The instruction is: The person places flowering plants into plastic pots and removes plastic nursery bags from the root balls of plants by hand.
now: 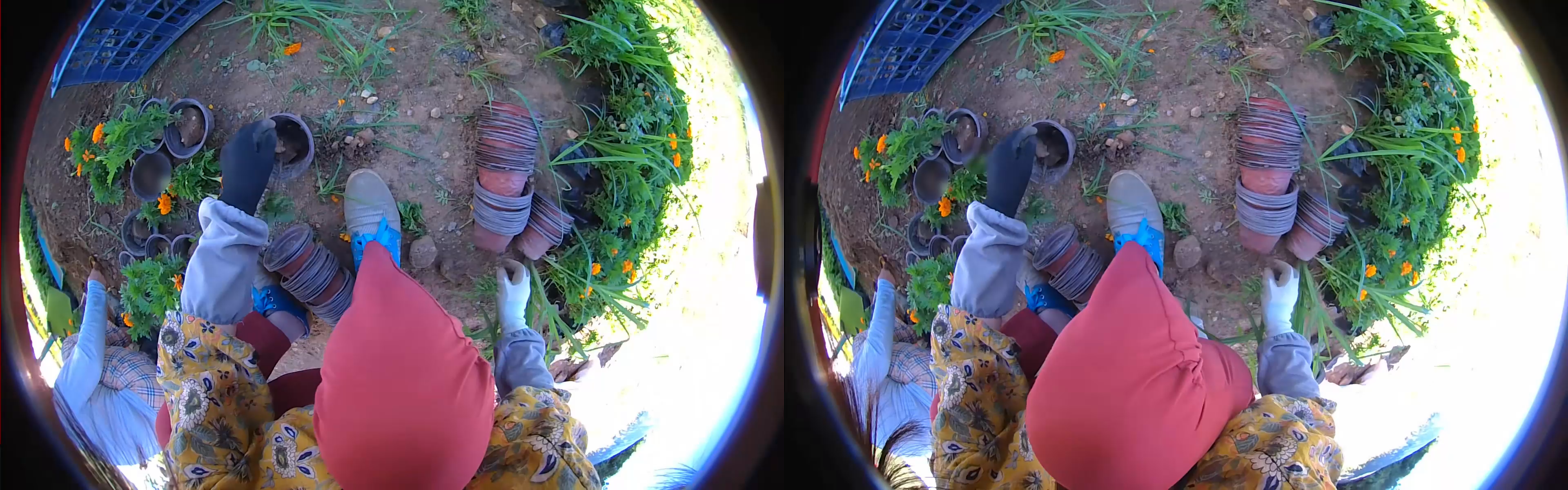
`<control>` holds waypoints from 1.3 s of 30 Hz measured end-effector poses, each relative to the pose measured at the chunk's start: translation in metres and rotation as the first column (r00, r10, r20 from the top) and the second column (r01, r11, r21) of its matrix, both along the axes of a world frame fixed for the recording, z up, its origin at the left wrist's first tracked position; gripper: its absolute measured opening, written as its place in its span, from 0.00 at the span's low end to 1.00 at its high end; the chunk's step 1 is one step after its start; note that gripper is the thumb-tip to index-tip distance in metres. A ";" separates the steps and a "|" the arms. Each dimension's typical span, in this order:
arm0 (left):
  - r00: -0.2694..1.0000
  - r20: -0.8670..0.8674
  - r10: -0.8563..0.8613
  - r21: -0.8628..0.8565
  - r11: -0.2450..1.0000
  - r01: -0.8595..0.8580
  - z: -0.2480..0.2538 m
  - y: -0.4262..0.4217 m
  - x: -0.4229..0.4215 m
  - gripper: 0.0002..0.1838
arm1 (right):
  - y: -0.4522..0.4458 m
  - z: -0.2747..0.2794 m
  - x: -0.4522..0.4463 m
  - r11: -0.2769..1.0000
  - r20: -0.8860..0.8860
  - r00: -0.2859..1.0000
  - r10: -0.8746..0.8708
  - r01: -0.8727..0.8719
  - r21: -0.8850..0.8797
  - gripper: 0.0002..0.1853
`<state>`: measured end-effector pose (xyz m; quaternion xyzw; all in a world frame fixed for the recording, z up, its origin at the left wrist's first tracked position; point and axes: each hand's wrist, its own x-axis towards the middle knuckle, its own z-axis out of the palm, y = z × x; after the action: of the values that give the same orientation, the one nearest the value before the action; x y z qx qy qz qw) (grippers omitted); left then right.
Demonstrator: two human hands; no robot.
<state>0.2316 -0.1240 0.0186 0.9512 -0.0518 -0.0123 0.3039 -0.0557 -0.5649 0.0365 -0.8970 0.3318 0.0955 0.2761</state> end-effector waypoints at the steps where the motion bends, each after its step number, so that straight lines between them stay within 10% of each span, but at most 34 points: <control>1: 0.999 -0.028 0.047 -0.040 0.998 -0.048 0.015 0.000 0.003 0.11 | 0.006 -0.003 -0.006 0.992 -0.052 0.992 -0.118 0.120 0.049 0.16; 4: 0.988 -0.075 0.138 -0.151 0.977 -0.148 0.051 0.000 0.009 0.11 | 0.021 -0.019 -0.016 0.941 -0.073 0.978 -0.195 0.208 0.265 0.25; 7: 0.988 -0.095 0.120 -0.268 0.953 -0.142 0.073 -0.004 0.011 0.11 | 0.049 0.016 0.027 0.749 -0.213 0.786 0.580 -0.618 -0.238 0.30; 12: 0.984 -0.160 -0.081 -0.264 0.964 0.037 0.122 -0.047 -0.002 0.12 | 0.073 -0.010 0.043 0.690 -0.497 0.599 0.628 -0.724 0.000 0.34; 14: 0.978 -0.102 -0.180 -0.361 0.923 0.132 0.123 -0.058 -0.008 0.12 | 0.075 -0.015 0.049 0.702 -0.544 0.572 0.614 -0.711 0.046 0.33; 18: 0.848 -0.381 -0.369 -0.464 0.869 0.170 0.106 -0.081 -0.035 0.13 | 0.063 -0.032 0.058 0.872 -0.133 0.949 0.286 -0.201 0.446 0.22; 21: 0.795 -0.389 -0.466 -0.584 0.792 0.178 0.073 -0.101 -0.064 0.17 | 0.080 0.004 0.116 0.334 -0.301 0.952 -0.053 0.301 0.893 0.19; 24: 0.818 -0.354 -0.453 -0.790 0.613 -0.003 0.039 -0.119 -0.088 0.22 | 0.107 0.029 0.161 0.077 -0.258 0.966 -0.028 0.260 0.963 0.19; 27: 0.864 -0.222 -0.452 -0.693 0.697 0.186 0.032 -0.115 -0.079 0.25 | 0.133 0.050 0.187 0.257 -0.256 0.966 0.030 0.240 0.936 0.20; 31: 0.610 -0.647 -0.457 -0.735 0.586 -0.341 0.050 -0.102 -0.059 0.24 | 0.142 0.051 0.200 0.253 -0.318 0.946 0.069 0.292 0.922 0.23; 36: 0.798 -0.457 -0.393 -0.762 0.636 -0.123 0.029 -0.104 -0.067 0.22 | 0.156 0.021 0.202 0.612 0.187 0.949 0.253 -0.307 0.729 0.14; 39: 0.732 -0.609 -0.305 -0.741 0.547 -0.389 0.026 -0.113 -0.078 0.16 | 0.166 0.025 0.206 0.711 0.198 0.946 0.258 -0.325 0.624 0.14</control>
<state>0.1536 -0.2374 0.0449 0.6134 0.0886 -0.3247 0.7145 0.1504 -0.3991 0.0612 -0.7898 0.1186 0.2034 0.5664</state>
